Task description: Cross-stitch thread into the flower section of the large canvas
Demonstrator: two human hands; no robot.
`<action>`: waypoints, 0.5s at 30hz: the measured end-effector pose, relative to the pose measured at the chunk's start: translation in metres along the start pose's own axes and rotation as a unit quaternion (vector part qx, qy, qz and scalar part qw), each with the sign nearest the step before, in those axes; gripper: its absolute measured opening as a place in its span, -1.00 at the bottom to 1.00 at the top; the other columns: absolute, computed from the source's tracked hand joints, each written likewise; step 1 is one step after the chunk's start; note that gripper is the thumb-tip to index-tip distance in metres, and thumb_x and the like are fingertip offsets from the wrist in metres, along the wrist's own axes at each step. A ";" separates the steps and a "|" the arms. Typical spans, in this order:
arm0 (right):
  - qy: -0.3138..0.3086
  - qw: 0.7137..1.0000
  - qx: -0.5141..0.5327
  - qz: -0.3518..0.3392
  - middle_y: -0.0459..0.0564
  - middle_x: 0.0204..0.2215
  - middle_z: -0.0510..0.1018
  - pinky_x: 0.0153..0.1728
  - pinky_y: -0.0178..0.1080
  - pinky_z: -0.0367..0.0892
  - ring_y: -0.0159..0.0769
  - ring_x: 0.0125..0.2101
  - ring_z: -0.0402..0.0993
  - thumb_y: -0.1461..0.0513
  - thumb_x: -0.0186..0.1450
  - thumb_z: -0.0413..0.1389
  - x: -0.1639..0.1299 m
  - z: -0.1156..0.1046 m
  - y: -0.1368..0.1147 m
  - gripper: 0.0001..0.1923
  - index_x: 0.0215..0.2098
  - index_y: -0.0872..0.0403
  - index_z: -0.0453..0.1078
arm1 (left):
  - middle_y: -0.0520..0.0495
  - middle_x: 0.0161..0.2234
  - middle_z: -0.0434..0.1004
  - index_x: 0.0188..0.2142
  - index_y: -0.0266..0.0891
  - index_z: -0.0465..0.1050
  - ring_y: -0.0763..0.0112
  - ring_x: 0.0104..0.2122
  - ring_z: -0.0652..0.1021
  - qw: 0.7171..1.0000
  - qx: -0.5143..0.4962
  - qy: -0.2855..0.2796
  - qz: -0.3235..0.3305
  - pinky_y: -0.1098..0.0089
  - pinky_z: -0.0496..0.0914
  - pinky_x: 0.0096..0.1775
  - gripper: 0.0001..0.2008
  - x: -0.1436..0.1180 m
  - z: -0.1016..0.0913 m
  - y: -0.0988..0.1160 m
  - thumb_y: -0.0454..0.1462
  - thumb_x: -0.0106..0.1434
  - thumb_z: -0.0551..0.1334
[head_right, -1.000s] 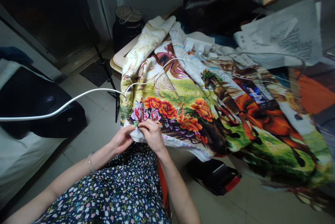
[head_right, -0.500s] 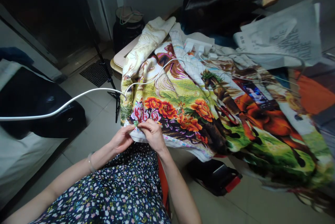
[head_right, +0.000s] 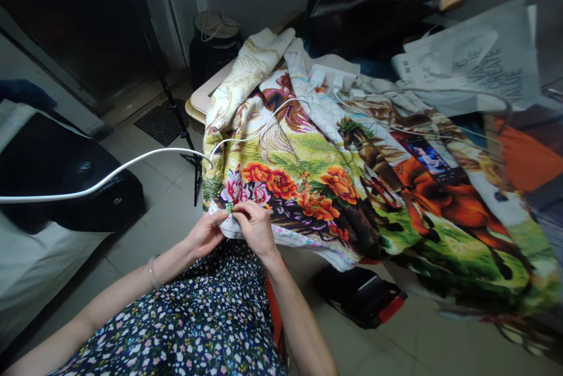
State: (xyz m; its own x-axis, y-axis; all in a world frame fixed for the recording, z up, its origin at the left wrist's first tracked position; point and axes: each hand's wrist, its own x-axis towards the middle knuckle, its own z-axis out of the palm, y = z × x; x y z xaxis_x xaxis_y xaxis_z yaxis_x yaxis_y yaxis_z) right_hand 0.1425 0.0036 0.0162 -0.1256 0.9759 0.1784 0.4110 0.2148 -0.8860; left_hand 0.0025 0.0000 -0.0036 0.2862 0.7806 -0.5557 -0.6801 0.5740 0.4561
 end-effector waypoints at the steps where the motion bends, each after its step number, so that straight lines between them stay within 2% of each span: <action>1: 0.000 1.000 -0.022 -0.004 -0.02 -0.39 0.53 -0.26 -0.26 0.33 -0.29 -0.35 0.45 0.34 0.26 0.05 -0.001 0.001 -0.003 -0.86 -0.35 0.08 0.45 | -0.03 -0.46 0.54 -0.36 -0.37 0.51 0.48 -0.47 0.47 1.000 0.008 -0.003 0.006 0.41 0.35 -0.33 -0.72 -0.001 0.000 -0.001 -0.32 -0.10 0.44; 5: -0.030 0.988 -0.152 -0.027 0.06 -0.30 0.48 -0.22 -0.23 0.35 -0.21 -0.25 0.44 0.33 0.32 -0.02 -0.004 0.008 -0.013 -0.80 -0.25 0.07 0.45 | -0.04 -0.43 0.55 -0.35 -0.35 0.51 0.47 -0.46 0.47 0.998 0.043 -0.012 0.040 0.43 0.33 -0.33 -0.69 -0.002 0.001 -0.003 -0.35 -0.14 0.45; 7: -0.012 0.977 -0.212 -0.038 0.12 -0.22 0.44 -0.22 -0.20 0.36 -0.15 -0.19 0.41 0.33 0.32 -0.03 -0.004 0.012 -0.016 -0.79 -0.28 0.07 0.45 | -0.03 -0.44 0.55 -0.37 -0.35 0.51 0.47 -0.45 0.47 0.996 0.059 -0.015 0.057 0.44 0.33 -0.33 -0.71 -0.002 0.001 -0.003 -0.37 -0.15 0.44; 9: 0.010 0.974 -0.212 -0.077 0.18 -0.10 0.40 -0.18 -0.17 0.37 -0.11 -0.09 0.38 0.33 0.32 -0.04 -0.006 0.014 -0.019 -0.80 -0.28 0.09 0.43 | -0.02 -0.45 0.54 -0.37 -0.34 0.51 0.48 -0.46 0.47 0.995 0.066 -0.019 0.067 0.45 0.33 -0.33 -0.73 -0.002 0.001 -0.003 -0.39 -0.14 0.42; 11: 0.005 0.983 -0.126 -0.133 0.20 -0.04 0.39 -0.15 -0.15 0.37 -0.15 -0.07 0.39 0.31 0.35 -0.07 -0.011 0.008 -0.025 -0.82 -0.26 0.09 0.38 | 0.00 -0.46 0.54 -0.37 -0.34 0.50 0.49 -0.47 0.46 0.995 0.065 -0.016 0.068 0.46 0.32 -0.33 -0.73 -0.002 0.001 -0.001 -0.40 -0.14 0.41; 12: -0.012 0.987 -0.061 -0.150 0.17 -0.09 0.43 -0.17 -0.17 0.37 -0.19 -0.12 0.41 0.30 0.37 -0.07 -0.014 0.003 -0.030 -0.84 -0.25 0.09 0.35 | 0.00 -0.46 0.54 -0.36 -0.34 0.50 0.49 -0.47 0.46 0.996 0.065 -0.012 0.067 0.45 0.33 -0.33 -0.73 -0.001 0.000 -0.001 -0.39 -0.13 0.41; 15: -0.107 0.976 0.127 -0.139 -0.05 -0.46 0.46 -0.33 -0.27 0.36 -0.35 -0.44 0.41 0.24 0.41 -0.07 -0.027 -0.019 -0.051 -0.86 -0.29 0.05 0.28 | -0.03 -0.41 0.57 -0.31 -0.34 0.50 0.43 -0.42 0.50 0.996 0.063 -0.005 0.069 0.40 0.36 -0.25 -0.69 0.001 -0.002 -0.001 -0.37 -0.13 0.41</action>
State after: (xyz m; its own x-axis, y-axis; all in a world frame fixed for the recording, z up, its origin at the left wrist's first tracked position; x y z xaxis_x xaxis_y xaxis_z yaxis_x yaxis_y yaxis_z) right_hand 0.1419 -0.0328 0.0641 -0.3974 0.8451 0.3577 0.1011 0.4277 -0.8982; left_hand 0.0018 -0.0004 -0.0057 0.2036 0.8558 -0.4755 -0.6240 0.4877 0.6106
